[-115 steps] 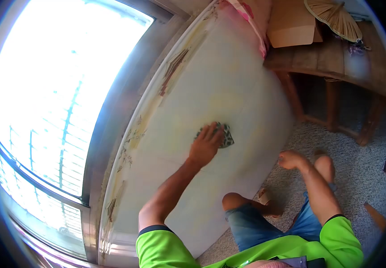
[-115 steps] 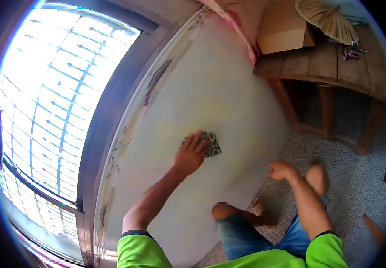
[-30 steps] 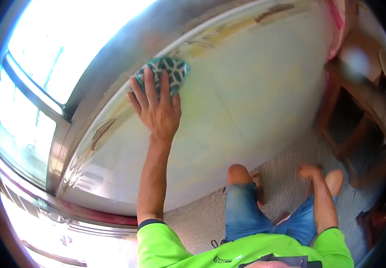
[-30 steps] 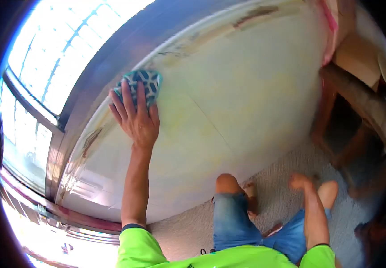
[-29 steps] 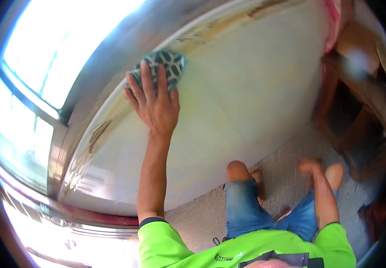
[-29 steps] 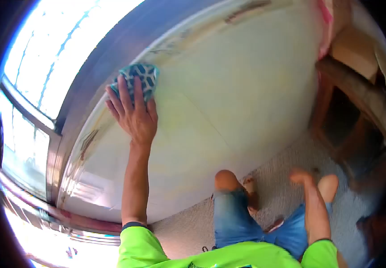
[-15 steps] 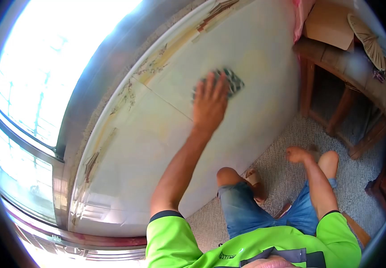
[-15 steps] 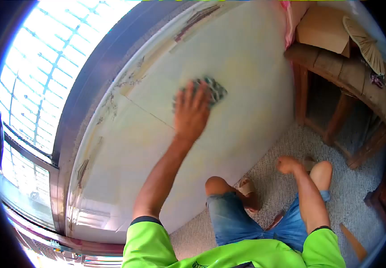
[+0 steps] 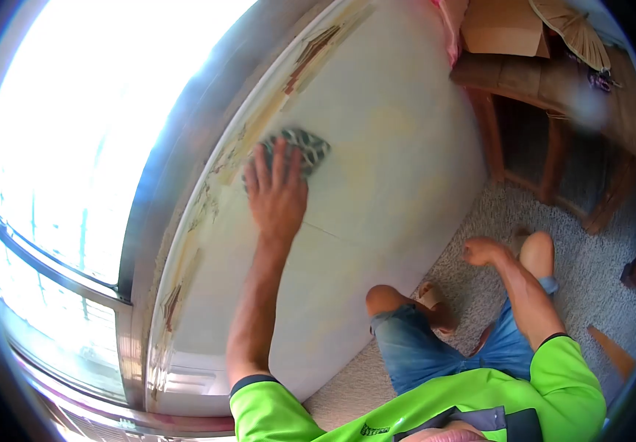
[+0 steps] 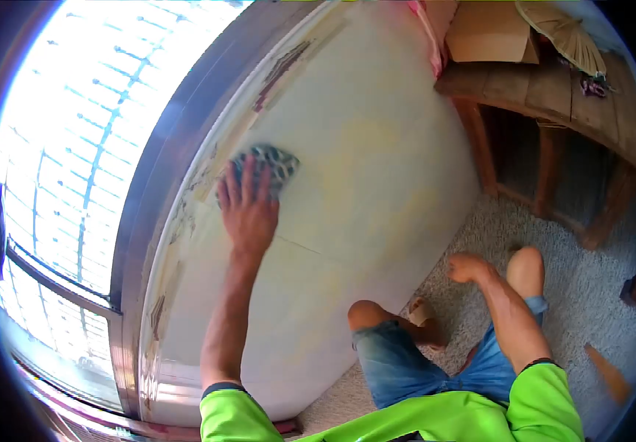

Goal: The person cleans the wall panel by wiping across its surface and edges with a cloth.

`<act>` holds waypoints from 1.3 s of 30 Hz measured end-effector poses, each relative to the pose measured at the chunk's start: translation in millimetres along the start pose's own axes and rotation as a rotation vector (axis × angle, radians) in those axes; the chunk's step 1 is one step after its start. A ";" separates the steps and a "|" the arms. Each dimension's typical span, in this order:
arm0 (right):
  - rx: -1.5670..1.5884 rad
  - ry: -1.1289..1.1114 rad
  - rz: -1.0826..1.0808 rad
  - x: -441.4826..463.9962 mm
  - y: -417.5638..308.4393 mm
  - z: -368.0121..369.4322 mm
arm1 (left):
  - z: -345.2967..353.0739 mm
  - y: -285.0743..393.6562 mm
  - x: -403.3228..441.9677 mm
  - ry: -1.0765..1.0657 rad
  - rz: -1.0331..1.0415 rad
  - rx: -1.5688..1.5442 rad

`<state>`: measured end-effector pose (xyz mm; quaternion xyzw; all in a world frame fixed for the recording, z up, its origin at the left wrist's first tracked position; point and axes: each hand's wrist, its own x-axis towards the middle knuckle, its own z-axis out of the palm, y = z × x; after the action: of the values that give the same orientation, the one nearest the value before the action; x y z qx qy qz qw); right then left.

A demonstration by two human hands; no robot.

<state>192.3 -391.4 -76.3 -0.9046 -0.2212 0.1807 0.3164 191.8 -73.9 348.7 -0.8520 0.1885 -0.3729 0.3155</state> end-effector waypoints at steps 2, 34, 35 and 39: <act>-0.043 -0.123 0.045 5.8 -2.7 -0.4 | -0.9 5.0 36.4 0.051 0.015 -0.001; 0.034 -0.163 0.058 -13.0 -43.3 -37.0 | 2.5 15.5 110.0 0.016 0.159 0.016; 0.006 -0.232 0.074 -16.8 -49.5 -46.0 | 7.3 21.8 125.7 0.058 0.159 0.016; 0.068 -0.198 0.053 -31.4 -62.5 -71.5 | 38.3 59.5 176.7 0.129 0.173 0.012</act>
<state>181.5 -398.9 22.9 -0.8766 -0.2211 0.2847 0.3188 330.5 -200.5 379.6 -0.8049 0.2788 -0.3994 0.3389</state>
